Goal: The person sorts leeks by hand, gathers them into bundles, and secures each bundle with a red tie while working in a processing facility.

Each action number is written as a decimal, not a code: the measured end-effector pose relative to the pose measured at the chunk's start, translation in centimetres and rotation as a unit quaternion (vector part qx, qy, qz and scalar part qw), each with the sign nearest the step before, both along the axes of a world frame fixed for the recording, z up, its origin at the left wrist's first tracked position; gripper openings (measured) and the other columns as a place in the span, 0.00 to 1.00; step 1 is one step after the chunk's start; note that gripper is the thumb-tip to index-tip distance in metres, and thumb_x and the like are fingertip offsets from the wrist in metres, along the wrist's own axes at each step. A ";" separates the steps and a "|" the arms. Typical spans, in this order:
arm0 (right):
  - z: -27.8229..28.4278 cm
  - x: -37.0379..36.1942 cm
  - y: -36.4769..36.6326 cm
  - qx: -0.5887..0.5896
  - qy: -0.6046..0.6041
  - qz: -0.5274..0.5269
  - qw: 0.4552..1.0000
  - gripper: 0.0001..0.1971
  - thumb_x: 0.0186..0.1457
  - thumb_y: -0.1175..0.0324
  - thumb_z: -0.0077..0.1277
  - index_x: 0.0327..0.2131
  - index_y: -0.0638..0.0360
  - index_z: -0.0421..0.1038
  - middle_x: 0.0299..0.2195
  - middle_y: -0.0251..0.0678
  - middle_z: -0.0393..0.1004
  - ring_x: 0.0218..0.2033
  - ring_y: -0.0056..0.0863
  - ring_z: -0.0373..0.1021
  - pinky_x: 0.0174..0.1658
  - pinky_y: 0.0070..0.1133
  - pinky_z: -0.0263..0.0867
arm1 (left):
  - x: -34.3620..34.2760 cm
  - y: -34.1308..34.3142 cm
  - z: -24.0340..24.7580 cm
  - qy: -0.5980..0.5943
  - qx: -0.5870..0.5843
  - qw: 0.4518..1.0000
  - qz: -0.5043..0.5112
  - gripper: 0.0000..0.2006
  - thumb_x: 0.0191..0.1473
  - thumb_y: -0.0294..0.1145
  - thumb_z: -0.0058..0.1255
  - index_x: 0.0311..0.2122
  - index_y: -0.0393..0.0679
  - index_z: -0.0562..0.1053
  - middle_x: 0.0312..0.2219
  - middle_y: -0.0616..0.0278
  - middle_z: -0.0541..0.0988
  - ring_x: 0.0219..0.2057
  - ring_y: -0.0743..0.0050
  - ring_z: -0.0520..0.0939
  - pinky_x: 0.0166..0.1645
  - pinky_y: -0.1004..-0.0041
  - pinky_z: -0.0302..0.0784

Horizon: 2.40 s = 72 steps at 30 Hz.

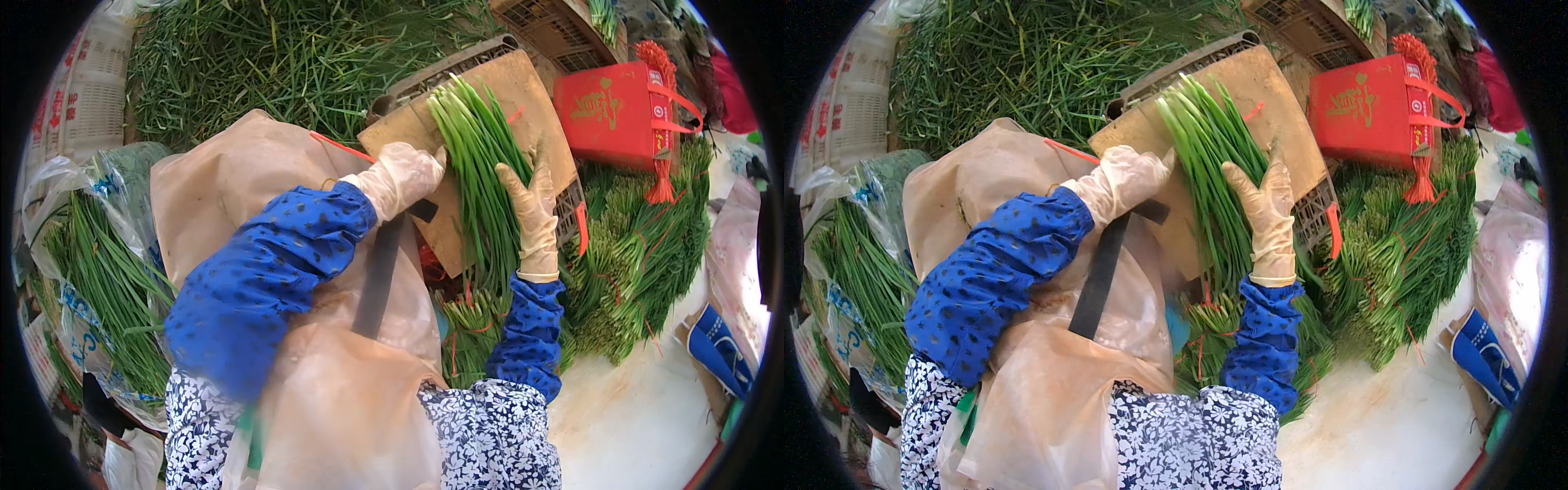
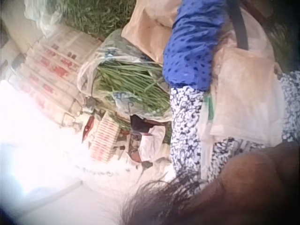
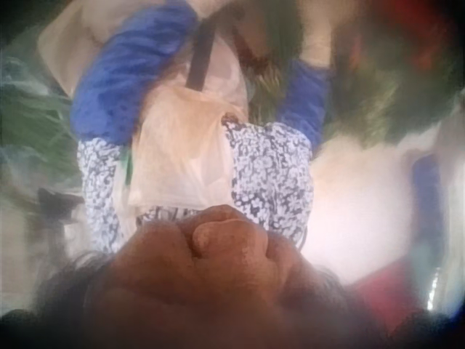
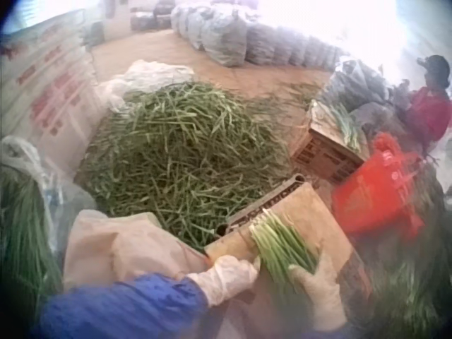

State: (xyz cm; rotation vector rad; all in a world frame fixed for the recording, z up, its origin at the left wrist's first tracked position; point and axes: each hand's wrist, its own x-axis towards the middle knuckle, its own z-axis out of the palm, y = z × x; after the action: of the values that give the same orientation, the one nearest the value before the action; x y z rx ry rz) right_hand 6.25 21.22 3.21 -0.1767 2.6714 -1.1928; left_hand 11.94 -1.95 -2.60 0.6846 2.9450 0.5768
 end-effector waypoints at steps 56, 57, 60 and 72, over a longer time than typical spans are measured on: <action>10.2 8.5 -28.3 -0.128 0.140 0.434 0.881 0.27 0.65 0.54 0.42 0.60 0.64 0.61 0.60 0.47 0.61 0.63 0.41 0.55 0.66 0.36 0.49 | 33.4 -27.5 21.1 0.158 0.160 0.645 0.730 0.23 0.54 0.36 0.56 0.51 0.31 0.71 0.45 0.44 0.78 0.48 0.62 0.79 0.52 0.70 0.74; 10.4 9.3 -31.2 -0.106 0.203 0.488 0.842 0.25 0.64 0.60 0.42 0.59 0.65 0.62 0.59 0.45 0.63 0.62 0.40 0.55 0.65 0.34 0.49 | 33.1 -29.8 20.3 0.127 0.055 0.669 0.730 0.29 0.54 0.43 0.56 0.53 0.29 0.69 0.46 0.42 0.77 0.49 0.58 0.78 0.53 0.67 0.73; 11.1 13.5 -39.3 -0.161 0.207 0.603 0.753 0.27 0.60 0.60 0.50 0.60 0.62 0.62 0.59 0.43 0.66 0.62 0.41 0.57 0.65 0.34 0.51 | 27.4 -34.6 17.0 -0.064 -0.073 0.693 0.714 0.45 0.48 0.59 0.56 0.58 0.27 0.62 0.43 0.40 0.76 0.47 0.54 0.78 0.52 0.64 0.73; 6.3 19.4 -52.0 -0.350 -0.248 0.461 0.777 0.23 0.55 0.75 0.57 0.55 0.62 0.67 0.44 0.31 0.71 0.43 0.20 0.67 0.49 0.18 0.64 | 26.4 -41.3 9.2 -0.071 0.138 0.604 0.782 0.45 0.43 0.31 0.54 0.67 0.40 0.49 0.46 0.41 0.77 0.42 0.44 0.81 0.49 0.59 0.76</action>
State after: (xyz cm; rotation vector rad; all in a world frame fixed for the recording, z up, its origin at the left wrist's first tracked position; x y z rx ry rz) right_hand 25.61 -30.75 9.48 -0.9824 1.2461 -1.4640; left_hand 38.34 -43.28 6.64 -2.0748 2.4129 0.9544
